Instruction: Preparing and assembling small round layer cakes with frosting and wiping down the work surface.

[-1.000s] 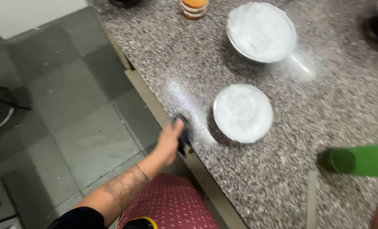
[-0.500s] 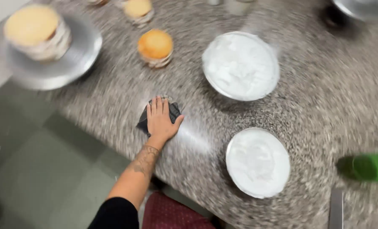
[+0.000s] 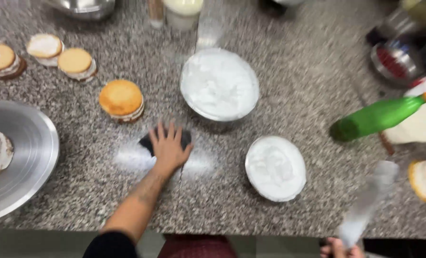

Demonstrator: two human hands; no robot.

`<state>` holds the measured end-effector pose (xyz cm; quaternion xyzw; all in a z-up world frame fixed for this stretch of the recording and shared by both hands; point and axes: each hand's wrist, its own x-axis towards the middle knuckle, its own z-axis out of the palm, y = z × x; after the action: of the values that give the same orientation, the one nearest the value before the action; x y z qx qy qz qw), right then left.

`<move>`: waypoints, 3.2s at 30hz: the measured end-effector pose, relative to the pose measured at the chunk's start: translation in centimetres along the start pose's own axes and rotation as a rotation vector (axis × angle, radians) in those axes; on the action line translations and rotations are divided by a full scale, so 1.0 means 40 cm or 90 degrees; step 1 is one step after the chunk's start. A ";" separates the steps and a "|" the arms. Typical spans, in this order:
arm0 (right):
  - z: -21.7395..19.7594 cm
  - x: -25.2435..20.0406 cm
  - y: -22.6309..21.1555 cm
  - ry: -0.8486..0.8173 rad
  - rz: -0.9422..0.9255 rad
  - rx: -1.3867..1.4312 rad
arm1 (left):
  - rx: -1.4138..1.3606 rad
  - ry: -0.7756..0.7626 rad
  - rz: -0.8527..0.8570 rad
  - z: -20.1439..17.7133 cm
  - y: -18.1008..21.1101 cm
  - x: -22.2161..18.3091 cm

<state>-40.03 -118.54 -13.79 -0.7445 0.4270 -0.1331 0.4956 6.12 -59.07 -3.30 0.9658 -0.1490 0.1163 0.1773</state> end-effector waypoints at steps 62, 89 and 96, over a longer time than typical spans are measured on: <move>1.665 -0.441 -0.963 -0.496 0.102 0.151 | -0.099 -0.106 -0.159 -0.298 -0.498 -0.438; 1.675 -0.399 -1.209 -0.472 -0.482 -0.579 | -0.109 -0.086 -0.438 -0.246 -0.440 -0.298; 1.688 -0.403 -1.152 -0.625 -0.541 -0.539 | -0.078 -0.024 -0.323 -0.224 -0.471 -0.291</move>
<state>15.49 -57.38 -2.88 -0.9442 -0.1489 0.2078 0.2078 -0.05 -36.01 -4.16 0.9617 0.0876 0.0406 0.2565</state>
